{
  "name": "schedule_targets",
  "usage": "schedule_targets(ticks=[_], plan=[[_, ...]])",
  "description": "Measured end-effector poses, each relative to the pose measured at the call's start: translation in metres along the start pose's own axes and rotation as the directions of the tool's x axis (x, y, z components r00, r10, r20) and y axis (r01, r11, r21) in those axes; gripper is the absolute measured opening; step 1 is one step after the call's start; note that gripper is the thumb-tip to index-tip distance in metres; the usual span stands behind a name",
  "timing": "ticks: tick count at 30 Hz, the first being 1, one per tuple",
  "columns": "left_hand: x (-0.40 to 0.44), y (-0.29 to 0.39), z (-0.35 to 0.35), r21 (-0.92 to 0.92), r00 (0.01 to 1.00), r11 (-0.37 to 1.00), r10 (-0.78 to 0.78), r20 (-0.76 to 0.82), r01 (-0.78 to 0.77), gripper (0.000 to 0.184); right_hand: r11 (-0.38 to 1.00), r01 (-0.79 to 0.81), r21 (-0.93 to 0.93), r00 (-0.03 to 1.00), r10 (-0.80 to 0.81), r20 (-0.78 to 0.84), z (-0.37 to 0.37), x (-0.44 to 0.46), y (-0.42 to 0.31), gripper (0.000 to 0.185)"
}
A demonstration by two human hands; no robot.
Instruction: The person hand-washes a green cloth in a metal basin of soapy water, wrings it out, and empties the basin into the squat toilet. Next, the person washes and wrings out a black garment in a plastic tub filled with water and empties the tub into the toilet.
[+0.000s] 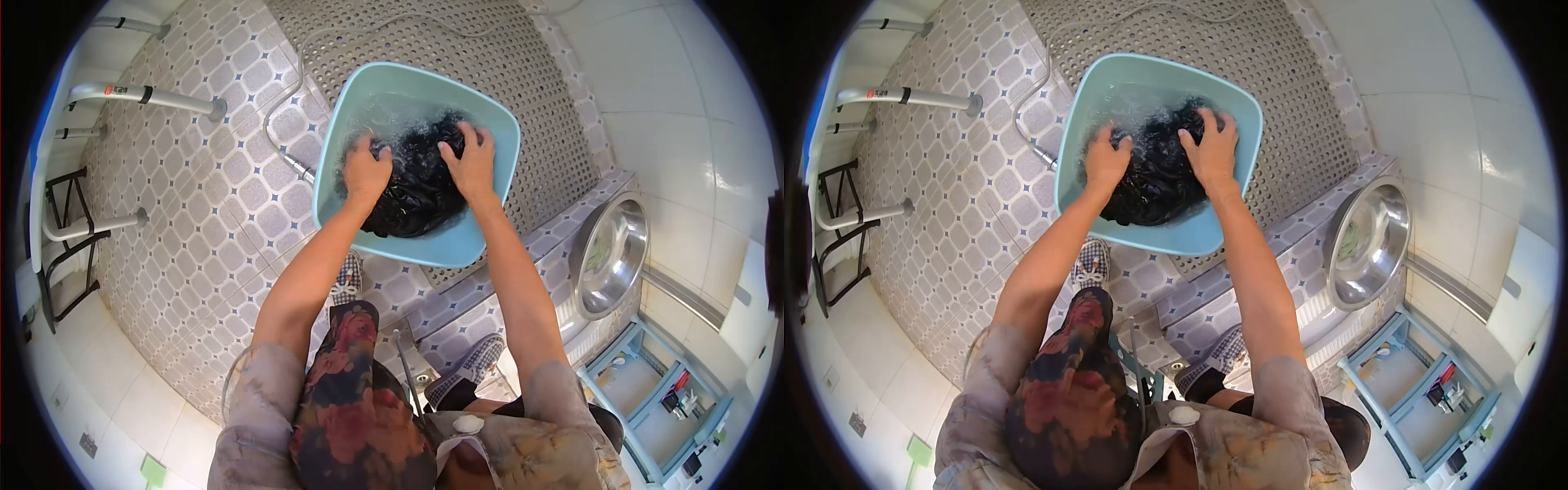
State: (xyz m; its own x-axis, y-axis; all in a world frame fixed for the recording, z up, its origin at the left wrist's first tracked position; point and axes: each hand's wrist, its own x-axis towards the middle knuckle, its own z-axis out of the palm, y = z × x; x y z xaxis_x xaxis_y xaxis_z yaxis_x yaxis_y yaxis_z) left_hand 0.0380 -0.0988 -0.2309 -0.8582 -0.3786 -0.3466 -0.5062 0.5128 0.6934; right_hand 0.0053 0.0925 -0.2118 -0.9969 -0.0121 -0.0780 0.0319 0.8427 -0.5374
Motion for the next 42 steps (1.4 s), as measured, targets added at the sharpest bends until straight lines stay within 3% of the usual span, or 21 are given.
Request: schedule_targets(ticks=[4, 7, 9, 10, 11, 12, 13, 14, 16, 17, 20, 24, 27, 28, 30, 32, 34, 37, 38, 41, 42], plan=[[0.004, 0.003, -0.008, -0.598, 0.885, 0.653, -0.327, 0.331, 0.465, 0.057, 0.988, 0.022, 0.151, 0.999, -0.016, -0.045, 0.035, 0.001, -0.007, 0.052], [0.013, 0.007, -0.016, -0.635, 0.694, 0.279, -0.275, 0.666, 0.720, 0.046, 0.613, -0.430, 0.663, 0.888, 0.154, 0.434, 0.029, -0.003, -0.030, 0.044], [0.009, 0.022, -0.035, -0.561, 0.566, 0.078, -0.109, 0.817, 0.824, 0.042, 0.674, -0.321, 0.666, 0.938, 0.131, 0.320, 0.013, -0.024, -0.063, 0.035], [0.013, 0.016, -0.027, -0.562, 0.577, 0.128, -0.165, 0.800, 0.817, 0.053, 0.824, -0.133, 0.551, 0.981, 0.031, 0.190, 0.002, -0.037, -0.081, 0.030], [0.023, -0.002, -0.021, -0.452, 0.455, 0.057, -0.058, 0.889, 0.890, 0.041, 0.930, 0.055, 0.363, 0.990, -0.098, 0.100, -0.012, -0.049, -0.105, 0.029], [0.014, -0.029, -0.008, -0.769, 0.746, 0.310, 0.216, 0.630, 0.559, 0.035, 0.945, 0.079, 0.318, 0.989, -0.115, 0.096, -0.018, -0.064, -0.124, 0.027], [-0.002, -0.047, -0.001, -0.919, 0.791, 0.388, 0.542, 0.283, 0.063, 0.031, 0.968, 0.055, 0.246, 0.986, -0.091, 0.137, -0.029, -0.076, -0.144, 0.028], [-0.015, -0.027, -0.020, -0.615, 0.741, 0.684, 0.631, 0.231, -0.391, 0.032, 0.979, 0.052, 0.196, 0.977, -0.091, 0.193, -0.032, -0.081, -0.153, 0.026], [-0.022, 0.000, -0.034, -0.727, 0.736, 0.599, 0.315, 0.599, 0.335, 0.029, 0.990, 0.046, 0.133, 0.976, -0.073, 0.204, -0.029, -0.080, -0.157, 0.025], [-0.015, -0.025, -0.013, -0.769, 0.710, 0.328, 0.304, 0.636, 0.549, 0.027, 0.992, 0.039, 0.119, 0.985, -0.058, 0.163, -0.021, -0.076, -0.154, 0.026], [-0.010, -0.028, -0.007, -0.654, 0.653, 0.018, 0.051, 0.756, 0.756, 0.022, 0.999, 0.008, 0.054, 0.994, -0.014, 0.105, 0.010, -0.049, -0.119, 0.034], [-0.027, 0.026, -0.002, -0.705, 0.724, 0.200, -0.338, 0.602, 0.680, 0.018, 0.984, -0.177, 0.001, 0.981, 0.176, 0.085, 0.016, -0.011, -0.084, 0.041], [-0.018, 0.019, 0.002, -0.676, 0.679, 0.138, -0.312, 0.664, 0.724, 0.020, 0.983, -0.184, 0.020, 0.979, 0.182, 0.090, 0.003, -0.031, -0.101, 0.041], [-0.009, -0.007, 0.014, -0.698, 0.759, 0.297, -0.242, 0.605, 0.652, 0.023, 0.989, -0.137, 0.049, 0.986, 0.132, 0.100, -0.001, -0.048, -0.117, 0.040], [-0.005, -0.041, 0.016, -0.744, 0.778, 0.378, 0.090, 0.622, 0.551, 0.024, 0.993, -0.073, 0.088, 0.992, 0.063, 0.112, -0.005, -0.063, -0.129, 0.041], [-0.001, -0.055, 0.022, -0.780, 0.776, 0.152, 0.099, 0.623, 0.606, 0.022, 0.992, -0.017, 0.123, 0.993, 0.003, 0.114, -0.004, -0.064, -0.137, 0.042], [-0.014, 0.016, -0.021, -0.689, 0.658, 0.055, -0.360, 0.661, 0.723, 0.020, 0.987, -0.126, 0.102, 0.987, 0.115, 0.115, 0.009, -0.045, -0.116, 0.044], [-0.029, 0.040, -0.020, -0.703, 0.825, 0.437, -0.369, 0.429, 0.561, 0.017, 0.958, -0.284, 0.040, 0.946, 0.273, 0.174, 0.034, -0.008, -0.053, 0.047], [-0.025, 0.038, -0.019, -0.697, 0.807, 0.409, -0.349, 0.477, 0.589, 0.022, 0.962, -0.265, 0.066, 0.962, 0.260, 0.077, 0.037, 0.004, -0.044, 0.047], [-0.027, 0.031, -0.021, -0.821, 0.921, 0.456, -0.334, 0.199, 0.343, 0.032, 0.946, -0.284, 0.159, 0.945, 0.304, -0.123, 0.033, 0.004, -0.017, 0.046], [-0.017, 0.011, -0.021, -0.691, 0.936, 0.640, -0.310, 0.168, 0.336, 0.044, 0.931, -0.298, 0.211, 0.933, 0.331, -0.143, 0.025, 0.008, -0.009, 0.046]])
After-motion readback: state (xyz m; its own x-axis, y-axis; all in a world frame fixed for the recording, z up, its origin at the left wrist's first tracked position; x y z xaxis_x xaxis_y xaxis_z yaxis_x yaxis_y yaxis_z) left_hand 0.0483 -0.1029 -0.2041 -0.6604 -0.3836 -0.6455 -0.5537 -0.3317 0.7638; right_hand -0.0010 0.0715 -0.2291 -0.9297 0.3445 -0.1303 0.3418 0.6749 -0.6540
